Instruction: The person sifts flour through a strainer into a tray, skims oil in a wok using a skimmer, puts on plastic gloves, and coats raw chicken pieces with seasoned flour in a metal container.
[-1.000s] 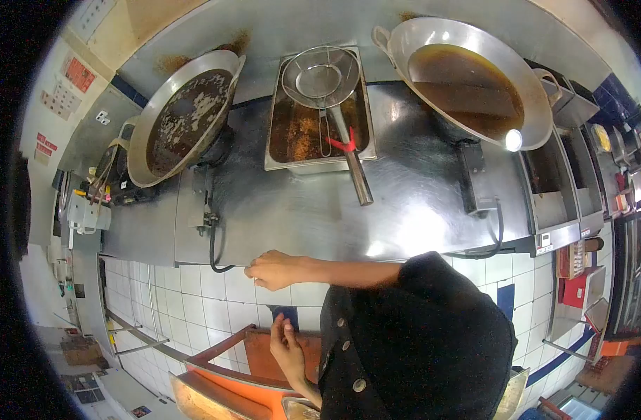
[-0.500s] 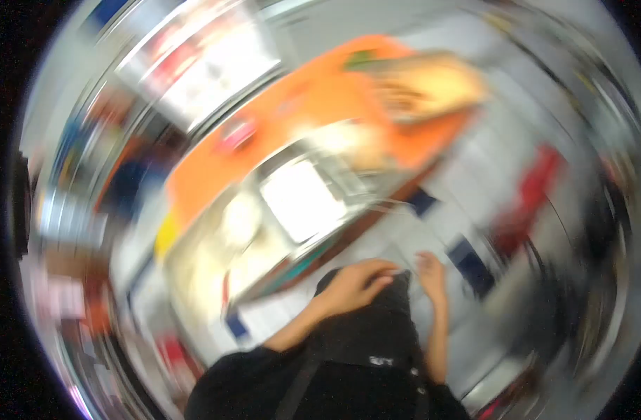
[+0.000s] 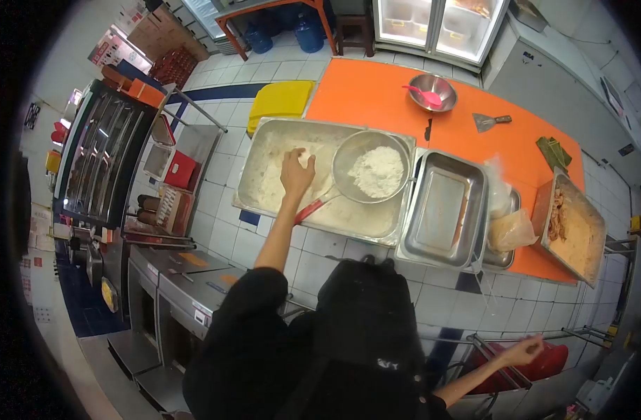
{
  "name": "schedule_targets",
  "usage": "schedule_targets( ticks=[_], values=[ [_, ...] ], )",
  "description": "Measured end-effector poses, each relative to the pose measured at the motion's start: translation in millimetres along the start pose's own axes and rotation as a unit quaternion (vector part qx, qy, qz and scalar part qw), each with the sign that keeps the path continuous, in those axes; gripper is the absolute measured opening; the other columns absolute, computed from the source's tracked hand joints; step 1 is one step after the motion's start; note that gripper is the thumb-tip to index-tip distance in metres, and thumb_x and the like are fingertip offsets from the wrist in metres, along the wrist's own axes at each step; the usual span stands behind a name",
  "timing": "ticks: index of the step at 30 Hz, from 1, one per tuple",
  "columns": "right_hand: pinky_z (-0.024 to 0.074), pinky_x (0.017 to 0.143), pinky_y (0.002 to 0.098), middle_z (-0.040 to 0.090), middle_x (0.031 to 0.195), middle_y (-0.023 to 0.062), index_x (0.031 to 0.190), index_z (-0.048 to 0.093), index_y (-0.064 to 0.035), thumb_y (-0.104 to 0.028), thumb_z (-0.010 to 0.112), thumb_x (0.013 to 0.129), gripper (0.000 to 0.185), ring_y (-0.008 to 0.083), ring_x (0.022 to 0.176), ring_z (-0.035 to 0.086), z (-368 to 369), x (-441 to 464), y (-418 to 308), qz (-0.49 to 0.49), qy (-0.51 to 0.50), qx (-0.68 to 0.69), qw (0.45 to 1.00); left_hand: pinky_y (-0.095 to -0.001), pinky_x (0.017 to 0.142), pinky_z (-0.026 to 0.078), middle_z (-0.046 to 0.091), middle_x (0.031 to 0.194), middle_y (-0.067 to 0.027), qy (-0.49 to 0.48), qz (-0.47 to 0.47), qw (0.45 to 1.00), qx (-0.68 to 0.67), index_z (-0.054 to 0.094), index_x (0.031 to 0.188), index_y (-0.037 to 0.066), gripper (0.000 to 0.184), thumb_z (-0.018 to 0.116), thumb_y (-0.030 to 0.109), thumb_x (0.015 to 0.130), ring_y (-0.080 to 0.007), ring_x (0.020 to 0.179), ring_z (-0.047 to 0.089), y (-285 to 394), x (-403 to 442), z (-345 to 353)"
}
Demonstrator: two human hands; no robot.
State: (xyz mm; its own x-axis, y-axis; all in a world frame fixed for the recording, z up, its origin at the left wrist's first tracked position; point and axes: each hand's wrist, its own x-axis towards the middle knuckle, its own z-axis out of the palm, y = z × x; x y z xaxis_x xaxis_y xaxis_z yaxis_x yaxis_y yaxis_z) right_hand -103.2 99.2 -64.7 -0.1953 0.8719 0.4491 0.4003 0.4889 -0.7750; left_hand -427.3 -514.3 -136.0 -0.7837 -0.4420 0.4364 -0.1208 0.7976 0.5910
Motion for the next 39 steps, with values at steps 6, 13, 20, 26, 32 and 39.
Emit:
schedule_targets(
  ticks=[6, 13, 20, 26, 32, 39],
  values=[
    [0.0404, 0.054, 0.024, 0.053, 0.076, 0.0044, 0.095, 0.062, 0.0007, -0.02, 0.047, 0.1, 0.026, 0.0125, 0.066, 0.049, 51.0, -23.3, -196.7, -0.131, -0.027, 0.177, 0.975, -0.0379, 0.065, 0.049, 0.065, 0.078, -0.0086, -0.125, -0.032, 0.99, 0.057, 0.068, 0.085, 0.007, 0.02, 0.065, 0.026, 0.083, -0.0268, 0.068, 0.063, -30.2, 36.2, 27.3],
    [0.0458, 0.061, 0.0272, 0.061, 0.073, 0.0078, 0.1, 0.063, -0.0024, -0.015, 0.066, 0.086, 0.019, 0.0123, 0.064, 0.058, 167.9, -246.5, -349.7, -0.131, -0.661, 0.207, 0.709, -0.0326, 0.06, 0.047, 0.065, 0.076, -0.0086, -0.056, 0.035, 0.995, -0.068, 0.069, 0.088, 0.006, 0.012, 0.065, 0.016, 0.086, -0.0211, 0.064, 0.061, -11.0, 39.8, -72.4],
    [0.0481, 0.073, 0.0473, 0.063, 0.082, 0.0211, 0.101, 0.058, -0.0023, -0.026, 0.07, 0.08, 0.034, 0.0382, 0.085, 0.063, 299.2, -441.3, -361.8, -0.227, -0.67, 0.099, 0.7, -0.0304, 0.057, 0.045, 0.059, 0.074, -0.0061, -0.177, -0.021, 0.965, -0.191, 0.069, 0.088, 0.005, 0.007, 0.067, 0.01, 0.084, -0.017, 0.063, 0.057, -38.9, 19.9, -108.7],
    [0.0459, 0.061, 0.047, 0.06, 0.065, 0.0204, 0.094, 0.056, -0.001, -0.008, 0.061, 0.081, 0.015, 0.0387, 0.068, 0.062, 289.5, -472.3, -387.5, -0.178, -0.704, 0.093, 0.681, -0.0316, 0.067, 0.047, 0.058, 0.077, -0.0108, -0.073, -0.004, 0.989, -0.131, 0.065, 0.096, 0.0, 0.013, 0.061, -0.001, 0.083, -0.0236, 0.068, 0.058, -56.9, 34.1, -142.8],
    [0.0463, 0.057, 0.0387, 0.062, 0.066, 0.0184, 0.099, 0.063, -0.0023, -0.008, 0.059, 0.086, 0.015, 0.0306, 0.061, 0.063, 254.8, -493.8, -415.2, -0.103, -0.676, 0.14, 0.716, -0.0396, 0.072, 0.048, 0.064, 0.089, -0.0186, -0.246, -0.027, 0.941, -0.231, 0.064, 0.098, -0.001, 0.015, 0.06, 0.004, 0.085, -0.0321, 0.082, 0.063, -79.9, 7.5, -121.2],
    [0.0499, 0.065, 0.0414, 0.066, 0.088, 0.0184, 0.112, 0.059, -0.0023, -0.004, 0.057, 0.085, 0.027, 0.0369, 0.077, 0.064, 250.9, -512.3, -388.8, -0.268, -0.582, 0.233, 0.732, -0.0458, 0.092, 0.042, 0.059, 0.114, -0.026, -0.372, 0.069, 0.896, -0.232, 0.058, 0.117, -0.003, 0.034, 0.053, 0.017, 0.091, -0.0403, 0.107, 0.055, -171.9, -4.0, -28.0]
  ],
)
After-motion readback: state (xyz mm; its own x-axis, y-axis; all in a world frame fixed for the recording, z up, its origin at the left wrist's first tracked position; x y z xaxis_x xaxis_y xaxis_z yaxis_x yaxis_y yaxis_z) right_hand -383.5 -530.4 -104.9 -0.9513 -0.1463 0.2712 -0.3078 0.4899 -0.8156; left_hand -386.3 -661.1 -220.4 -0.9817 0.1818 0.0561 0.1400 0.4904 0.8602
